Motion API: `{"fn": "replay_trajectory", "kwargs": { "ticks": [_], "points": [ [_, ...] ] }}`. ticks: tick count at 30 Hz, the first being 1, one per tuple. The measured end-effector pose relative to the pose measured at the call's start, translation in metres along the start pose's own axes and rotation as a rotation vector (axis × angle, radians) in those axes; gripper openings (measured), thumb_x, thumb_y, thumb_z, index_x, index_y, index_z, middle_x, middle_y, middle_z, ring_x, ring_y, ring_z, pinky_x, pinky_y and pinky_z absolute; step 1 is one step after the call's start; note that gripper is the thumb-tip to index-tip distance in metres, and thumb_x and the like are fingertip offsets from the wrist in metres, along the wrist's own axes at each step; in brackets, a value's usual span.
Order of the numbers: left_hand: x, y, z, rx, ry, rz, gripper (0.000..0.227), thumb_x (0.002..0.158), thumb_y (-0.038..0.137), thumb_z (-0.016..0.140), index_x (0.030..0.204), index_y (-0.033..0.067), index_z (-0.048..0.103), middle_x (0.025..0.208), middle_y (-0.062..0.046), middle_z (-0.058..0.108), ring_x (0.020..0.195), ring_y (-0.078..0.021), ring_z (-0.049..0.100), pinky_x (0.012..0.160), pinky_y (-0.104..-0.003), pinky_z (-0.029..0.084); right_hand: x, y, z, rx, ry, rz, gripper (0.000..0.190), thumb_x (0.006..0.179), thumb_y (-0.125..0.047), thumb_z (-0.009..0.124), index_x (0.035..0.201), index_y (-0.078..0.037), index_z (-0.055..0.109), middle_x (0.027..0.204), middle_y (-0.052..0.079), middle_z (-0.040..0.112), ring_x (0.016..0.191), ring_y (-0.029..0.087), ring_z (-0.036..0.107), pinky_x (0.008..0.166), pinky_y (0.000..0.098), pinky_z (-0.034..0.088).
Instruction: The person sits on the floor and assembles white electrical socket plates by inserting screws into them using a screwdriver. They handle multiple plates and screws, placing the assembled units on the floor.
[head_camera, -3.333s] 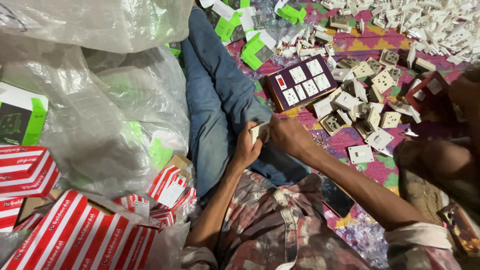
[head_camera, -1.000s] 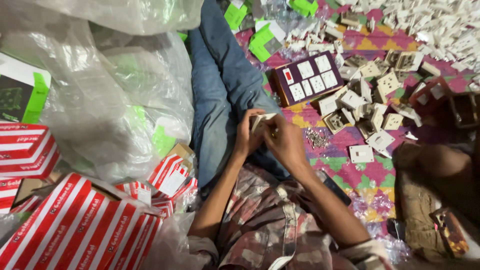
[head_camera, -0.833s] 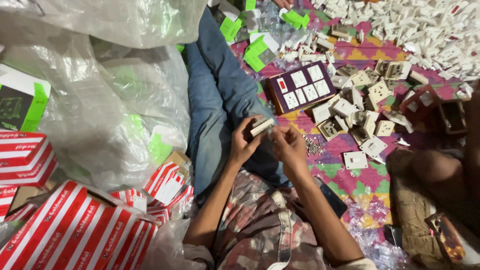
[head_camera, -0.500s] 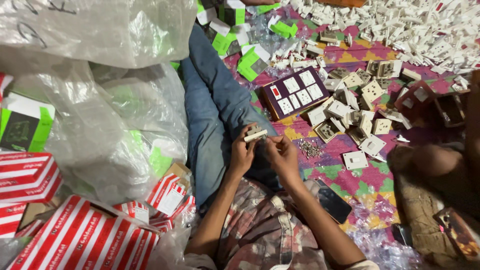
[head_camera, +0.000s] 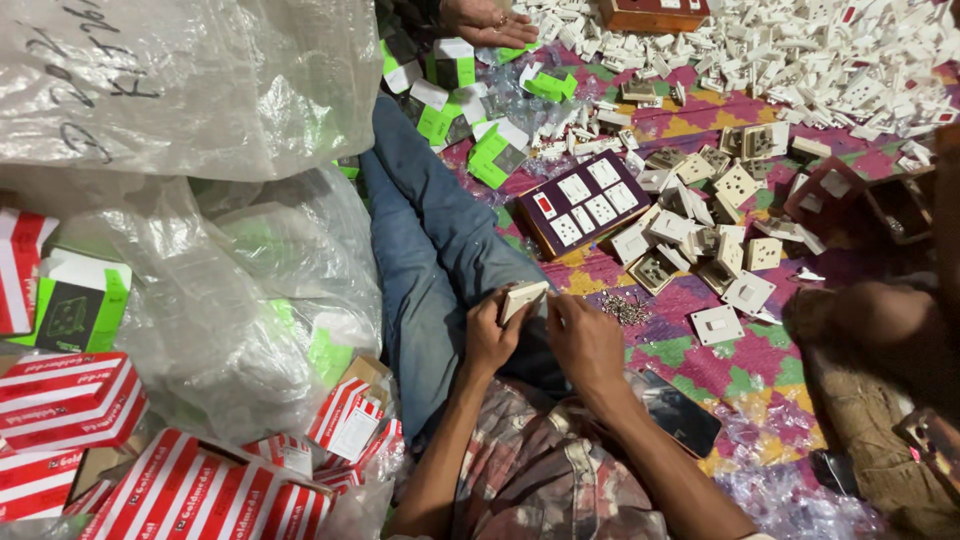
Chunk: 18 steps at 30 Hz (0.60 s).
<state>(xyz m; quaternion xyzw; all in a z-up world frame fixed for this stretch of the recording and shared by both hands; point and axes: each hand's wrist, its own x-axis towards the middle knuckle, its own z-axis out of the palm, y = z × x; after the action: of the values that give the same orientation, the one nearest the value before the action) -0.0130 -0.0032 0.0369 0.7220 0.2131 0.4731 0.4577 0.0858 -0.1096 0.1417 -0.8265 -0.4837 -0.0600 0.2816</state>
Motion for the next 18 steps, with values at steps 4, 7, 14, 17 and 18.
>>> {"fn": "replay_trajectory", "kwargs": {
  "ticks": [4, 7, 14, 17, 18],
  "points": [
    [0.002, 0.004, 0.003, 0.094, -0.068, -0.035, 0.021, 0.098, 0.019, 0.067, 0.103, -0.0007, 0.071, 0.096, -0.019, 0.074, 0.089, -0.0397, 0.072, 0.076, -0.043, 0.057, -0.002, 0.004, -0.010, 0.019, -0.053, 0.032, 0.013, 0.091, -0.019, 0.065, 0.091, -0.009, 0.073, 0.087, 0.016, 0.073, 0.069, 0.040, 0.069, 0.061, 0.0502, 0.055],
    [0.004, 0.010, 0.003, 0.042, -0.037, -0.015, 0.023, 0.098, 0.020, 0.065, 0.106, -0.0014, 0.071, 0.098, -0.020, 0.074, 0.090, -0.0389, 0.073, 0.076, -0.043, 0.058, 0.000, 0.003, -0.010, -0.023, -0.126, 0.114, 0.014, 0.091, -0.022, 0.065, 0.095, -0.010, 0.071, 0.086, 0.019, 0.073, 0.068, 0.043, 0.069, 0.061, 0.0533, 0.054],
    [0.006, 0.022, -0.001, 0.052, -0.017, -0.074, 0.029, 0.094, 0.025, 0.071, 0.103, -0.0026, 0.070, 0.091, -0.020, 0.075, 0.084, -0.0381, 0.074, 0.070, -0.042, 0.059, -0.011, 0.017, 0.008, 0.100, -0.175, 0.105, 0.026, 0.092, -0.021, 0.066, 0.108, -0.004, 0.056, 0.086, 0.021, 0.071, 0.075, 0.043, 0.069, 0.063, 0.0537, 0.052],
    [0.006, 0.023, -0.003, 0.066, -0.023, -0.074, 0.033, 0.092, 0.029, 0.075, 0.103, -0.0020, 0.070, 0.091, -0.020, 0.075, 0.083, -0.0378, 0.075, 0.069, -0.041, 0.059, -0.018, 0.032, 0.017, 0.316, -0.143, 0.106, 0.027, 0.093, -0.018, 0.065, 0.113, -0.003, 0.054, 0.085, 0.019, 0.071, 0.074, 0.037, 0.070, 0.062, 0.0483, 0.052],
    [0.006, 0.023, -0.003, 0.069, -0.032, -0.089, 0.034, 0.091, 0.030, 0.076, 0.103, -0.0015, 0.070, 0.090, -0.020, 0.074, 0.083, -0.0375, 0.075, 0.068, -0.040, 0.059, -0.019, 0.037, 0.020, 0.390, -0.123, 0.103, 0.025, 0.095, -0.017, 0.064, 0.113, -0.003, 0.054, 0.085, 0.016, 0.070, 0.071, 0.032, 0.070, 0.061, 0.0448, 0.052]
  ]
}}
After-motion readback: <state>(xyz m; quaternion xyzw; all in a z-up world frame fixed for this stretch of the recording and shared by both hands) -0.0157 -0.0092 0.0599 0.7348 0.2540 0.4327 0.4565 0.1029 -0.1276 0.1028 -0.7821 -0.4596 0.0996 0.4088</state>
